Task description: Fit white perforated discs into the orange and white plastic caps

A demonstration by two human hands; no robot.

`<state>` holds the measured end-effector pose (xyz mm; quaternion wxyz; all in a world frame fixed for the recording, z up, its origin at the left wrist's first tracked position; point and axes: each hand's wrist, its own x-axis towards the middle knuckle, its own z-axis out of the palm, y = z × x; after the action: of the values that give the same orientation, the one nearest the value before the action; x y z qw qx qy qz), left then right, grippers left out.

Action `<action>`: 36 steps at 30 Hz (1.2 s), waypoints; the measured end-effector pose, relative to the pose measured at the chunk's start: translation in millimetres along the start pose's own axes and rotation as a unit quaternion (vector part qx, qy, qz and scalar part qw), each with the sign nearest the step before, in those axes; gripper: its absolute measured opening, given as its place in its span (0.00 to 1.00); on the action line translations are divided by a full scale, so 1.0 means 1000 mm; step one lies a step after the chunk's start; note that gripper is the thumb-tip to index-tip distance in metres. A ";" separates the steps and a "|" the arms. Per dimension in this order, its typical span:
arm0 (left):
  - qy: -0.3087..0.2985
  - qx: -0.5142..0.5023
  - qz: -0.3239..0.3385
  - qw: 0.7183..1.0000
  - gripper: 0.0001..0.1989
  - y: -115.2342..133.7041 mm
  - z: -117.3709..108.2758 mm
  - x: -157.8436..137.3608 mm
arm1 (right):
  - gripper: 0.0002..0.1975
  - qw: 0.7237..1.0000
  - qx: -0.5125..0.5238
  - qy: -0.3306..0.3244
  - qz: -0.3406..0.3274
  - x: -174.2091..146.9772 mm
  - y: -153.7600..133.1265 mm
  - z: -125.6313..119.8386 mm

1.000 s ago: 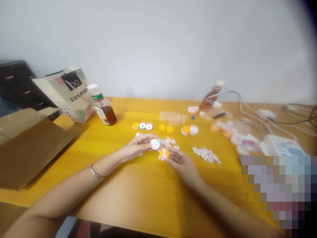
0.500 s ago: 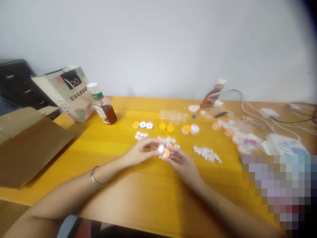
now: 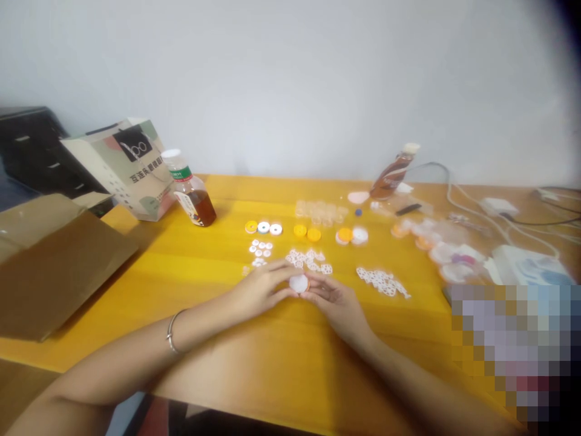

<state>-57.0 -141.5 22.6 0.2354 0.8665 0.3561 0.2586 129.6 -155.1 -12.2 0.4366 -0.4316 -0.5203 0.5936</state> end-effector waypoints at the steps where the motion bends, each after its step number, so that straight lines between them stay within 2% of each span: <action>1: -0.002 0.007 -0.001 1.000 0.16 0.000 0.000 0.000 | 0.17 1.000 0.005 0.000 0.002 0.000 0.000 0.000; 9: -0.006 0.024 0.003 1.000 0.16 -0.001 0.003 -0.002 | 0.14 1.000 0.023 0.013 0.010 -0.002 -0.001 0.002; 21: -0.022 0.033 0.051 0.998 0.15 -0.004 0.003 -0.003 | 0.14 0.999 0.021 0.021 0.035 -0.004 0.001 0.002; 26: -0.025 0.047 0.053 0.997 0.17 -0.003 -0.002 -0.003 | 0.15 0.998 0.050 -0.013 0.022 -0.005 -0.003 0.003; 30: -0.031 0.075 0.066 0.995 0.18 -0.003 0.002 -0.007 | 0.16 0.997 0.046 -0.044 0.032 -0.006 -0.006 0.003; 33: -0.020 0.109 0.083 0.990 0.17 -0.002 0.008 -0.010 | 0.16 0.997 0.023 -0.069 0.029 -0.007 -0.005 0.000; 36: -0.026 0.132 0.091 0.987 0.16 -0.001 0.013 -0.012 | 0.14 0.992 -0.045 -0.118 0.009 -0.007 -0.006 -0.003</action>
<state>-56.8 -153.0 8.5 0.1037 0.9253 0.3002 0.2074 134.8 -160.9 -5.8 0.3468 -0.3826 -0.5906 0.6201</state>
